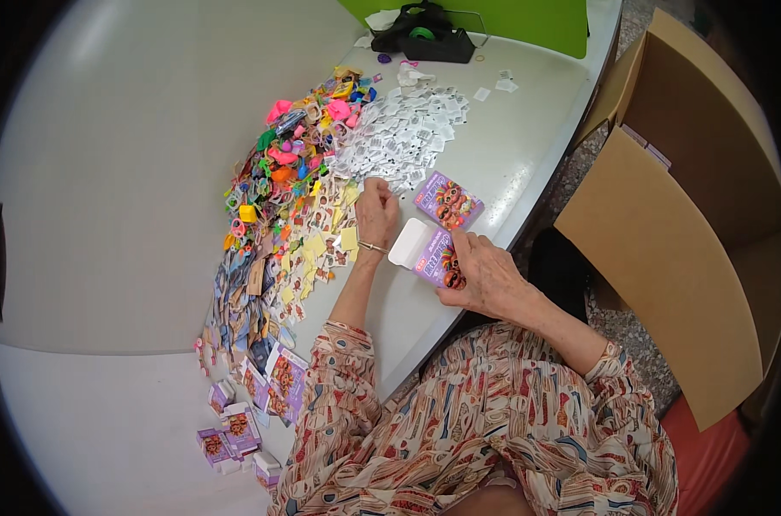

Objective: The person is packaging small colorful toy components into small plastic bags.

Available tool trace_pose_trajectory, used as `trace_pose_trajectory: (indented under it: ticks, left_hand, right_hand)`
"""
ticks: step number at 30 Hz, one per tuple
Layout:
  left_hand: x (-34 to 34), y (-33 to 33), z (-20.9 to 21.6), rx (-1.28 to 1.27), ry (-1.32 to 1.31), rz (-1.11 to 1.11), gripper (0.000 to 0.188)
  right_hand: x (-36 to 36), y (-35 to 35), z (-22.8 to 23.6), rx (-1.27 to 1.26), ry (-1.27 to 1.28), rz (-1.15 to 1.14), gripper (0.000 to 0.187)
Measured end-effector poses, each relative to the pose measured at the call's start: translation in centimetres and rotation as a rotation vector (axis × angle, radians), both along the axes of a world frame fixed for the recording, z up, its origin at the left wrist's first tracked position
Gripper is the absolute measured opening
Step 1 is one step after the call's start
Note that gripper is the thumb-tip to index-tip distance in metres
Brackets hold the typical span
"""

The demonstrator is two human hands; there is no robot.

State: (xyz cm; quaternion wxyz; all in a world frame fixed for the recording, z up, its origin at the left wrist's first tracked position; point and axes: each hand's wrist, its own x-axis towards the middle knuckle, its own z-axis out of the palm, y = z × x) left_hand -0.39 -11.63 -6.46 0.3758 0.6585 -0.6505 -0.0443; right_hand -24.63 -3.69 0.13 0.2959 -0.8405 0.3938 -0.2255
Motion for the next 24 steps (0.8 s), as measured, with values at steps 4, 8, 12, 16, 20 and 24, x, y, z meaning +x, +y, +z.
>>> trace_pose_trajectory:
  ticks: [4,8,12,16,20,24]
  left_hand:
    - [1.3,-0.2,0.9,0.128,0.119,-0.041,0.01]
    - [1.6,-1.2,1.3,0.208,-0.234,-0.025,0.011]
    - [1.9,-2.1,1.9,0.325,-0.182,-0.023,0.011]
    - [1.7,-2.1,1.3,0.296,-0.279,0.005,0.011]
    - [1.4,-1.4,1.6,0.245,-0.374,0.028,0.011]
    - [2.6,0.6,4.1,0.313,-0.005,-0.04,0.008]
  right_hand:
    - [0.0,-0.2,-0.1,0.012,0.002,0.0,0.08]
    - [0.3,-0.1,-0.1,0.002,0.003,0.004,0.081]
    - [0.4,-0.2,0.0,-0.007,0.002,-0.001,0.082]
    - [0.4,-0.2,0.0,0.018,0.013,-0.004,0.083]
    - [0.5,0.0,-0.2,-0.007,-0.007,0.002,0.083]
    - [0.4,0.1,0.0,-0.015,-0.011,-0.015,0.083]
